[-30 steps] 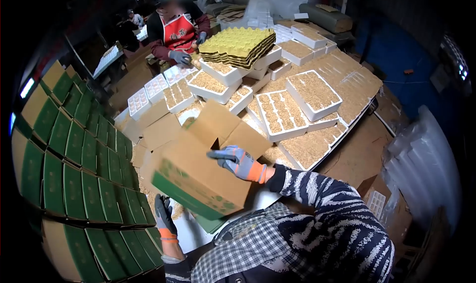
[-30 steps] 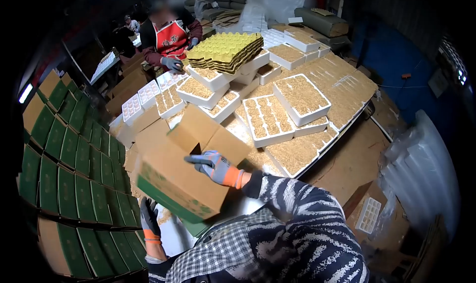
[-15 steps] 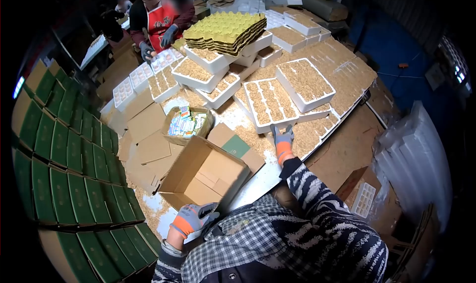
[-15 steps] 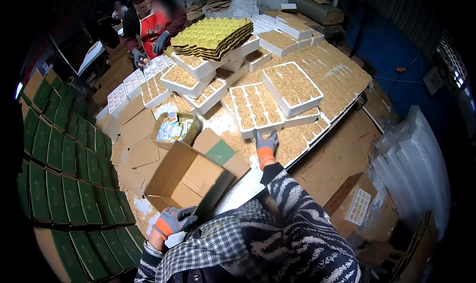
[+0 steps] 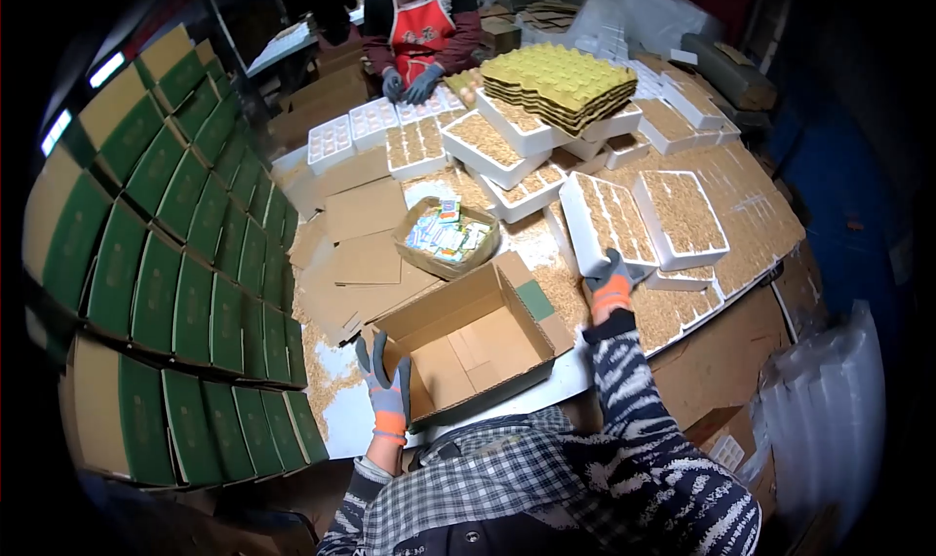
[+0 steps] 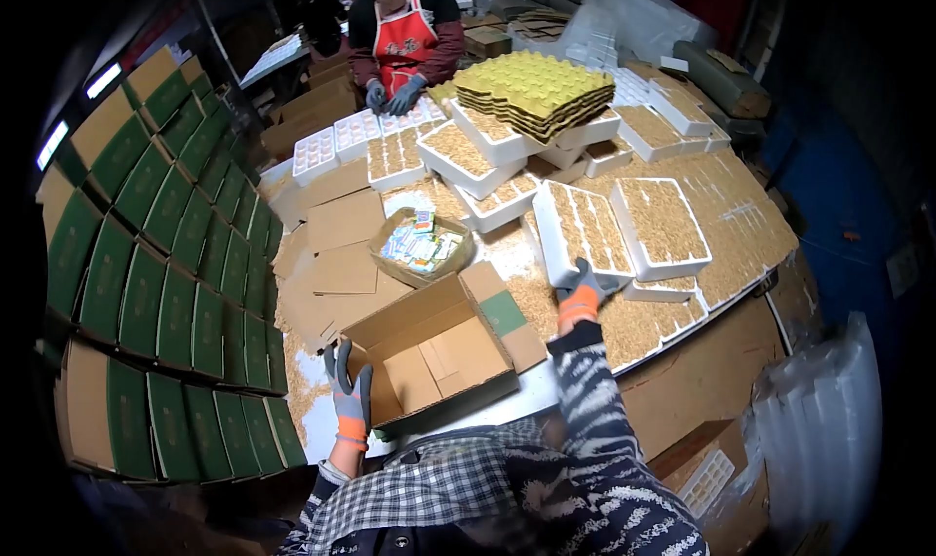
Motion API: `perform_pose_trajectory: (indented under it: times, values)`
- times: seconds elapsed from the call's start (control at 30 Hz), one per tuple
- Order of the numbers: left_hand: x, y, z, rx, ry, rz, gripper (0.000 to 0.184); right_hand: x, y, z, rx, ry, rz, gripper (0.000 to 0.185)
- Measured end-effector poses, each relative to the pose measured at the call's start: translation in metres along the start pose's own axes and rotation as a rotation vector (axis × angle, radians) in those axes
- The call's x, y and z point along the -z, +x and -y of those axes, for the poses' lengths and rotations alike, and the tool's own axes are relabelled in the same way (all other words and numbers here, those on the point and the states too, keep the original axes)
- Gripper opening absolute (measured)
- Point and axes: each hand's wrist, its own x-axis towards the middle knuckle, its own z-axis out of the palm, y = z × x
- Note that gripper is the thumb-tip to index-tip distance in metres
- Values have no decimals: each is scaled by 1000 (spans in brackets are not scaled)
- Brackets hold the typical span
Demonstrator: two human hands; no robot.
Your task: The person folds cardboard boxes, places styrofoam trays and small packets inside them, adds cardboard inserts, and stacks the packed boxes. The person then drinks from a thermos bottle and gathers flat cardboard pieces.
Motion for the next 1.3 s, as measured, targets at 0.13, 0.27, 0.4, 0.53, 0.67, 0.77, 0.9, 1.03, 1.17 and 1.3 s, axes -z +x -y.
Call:
perform_pose_trajectory:
  times: [0.13, 0.27, 0.4, 0.53, 0.67, 0.77, 0.9, 1.03, 1.17, 1.3]
  values:
    - [-1, -5, 36, 149, -200, 108, 60, -13, -126, 55, -30, -142, 379, 68]
    - [-6, -3, 13, 223, -495, 76, 64, -39, -178, 105, 9, -557, 659, 74]
    - [-26, 7, 27, 181, -404, 98, 62, -98, -212, 121, 119, -821, 863, 85]
    - [-43, 9, 29, 141, -557, -18, 53, -139, -244, 107, 61, -1326, 926, 96]
    - [-53, 0, 41, 245, -1068, -77, 60, -140, -240, 39, 1, -1431, 1092, 95]
    - [-29, -3, 38, 152, -456, -24, 65, -98, -179, -26, 219, -1731, 1201, 89]
    - [-11, -4, 37, 321, -486, 97, 71, -121, -186, -40, 254, -2440, 1278, 70]
    - [-11, 3, 21, 489, -564, 145, 73, -107, -170, -74, 331, -2881, 1967, 34]
    - [-4, 7, 18, 211, -309, 173, 73, -180, -206, -77, 564, -2601, 1869, 36]
    - [5, 43, 19, 171, -100, 159, 63, -250, -103, -119, 855, -2048, 1526, 34]
